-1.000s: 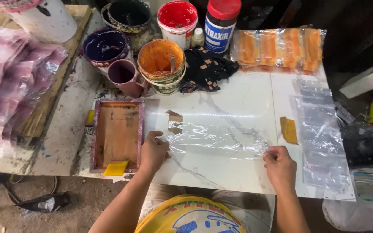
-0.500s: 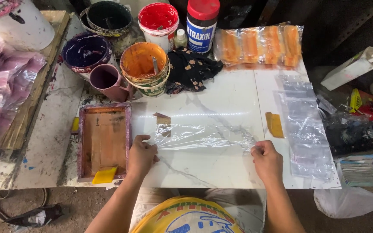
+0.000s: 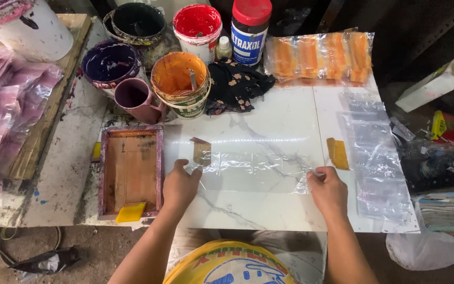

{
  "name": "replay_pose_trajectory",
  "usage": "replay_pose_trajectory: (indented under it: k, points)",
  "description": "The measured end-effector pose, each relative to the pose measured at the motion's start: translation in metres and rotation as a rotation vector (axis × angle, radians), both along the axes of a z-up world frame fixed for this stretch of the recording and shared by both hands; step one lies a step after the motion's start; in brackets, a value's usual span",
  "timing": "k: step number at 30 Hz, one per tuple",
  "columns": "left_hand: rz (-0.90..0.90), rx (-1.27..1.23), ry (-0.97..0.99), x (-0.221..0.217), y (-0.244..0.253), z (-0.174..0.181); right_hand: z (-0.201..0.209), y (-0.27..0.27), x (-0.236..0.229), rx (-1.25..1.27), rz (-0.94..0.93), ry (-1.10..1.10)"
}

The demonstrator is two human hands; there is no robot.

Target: The person wipes a white surface with a dark cloth, then places a clear plastic sheet over the area and smooths it out. Finally, they use a yellow sponge to wipe a rectangular wooden tray containing a brown substance.

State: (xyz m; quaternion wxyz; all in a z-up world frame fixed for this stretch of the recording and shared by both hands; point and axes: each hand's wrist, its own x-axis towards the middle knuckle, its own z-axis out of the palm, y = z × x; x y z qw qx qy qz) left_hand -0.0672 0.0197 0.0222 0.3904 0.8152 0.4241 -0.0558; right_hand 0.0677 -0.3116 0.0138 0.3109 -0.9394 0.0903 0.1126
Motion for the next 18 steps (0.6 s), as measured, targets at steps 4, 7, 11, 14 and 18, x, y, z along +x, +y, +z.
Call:
replay_pose_trajectory:
  k: [4, 7, 11, 14, 18]
  points:
    - [-0.017, 0.045, 0.019, 0.016, 0.002, 0.002, -0.011, 0.003, 0.021, -0.050, 0.042, -0.023]
    - [0.023, 0.070, -0.054, 0.028, 0.006, 0.000, -0.022, 0.008, 0.036, -0.085, 0.052, -0.060]
    - [0.014, 0.067, -0.088, 0.038, 0.011, -0.005, -0.038, 0.005, 0.050, -0.103, 0.073, -0.061]
    - [0.027, 0.061, -0.105, 0.039, 0.011, -0.004, -0.039, 0.005, 0.052, -0.068, 0.075, -0.078]
    - [0.085, 0.009, -0.146, 0.036, 0.008, -0.004, -0.035, 0.008, 0.044, 0.006, 0.034, -0.116]
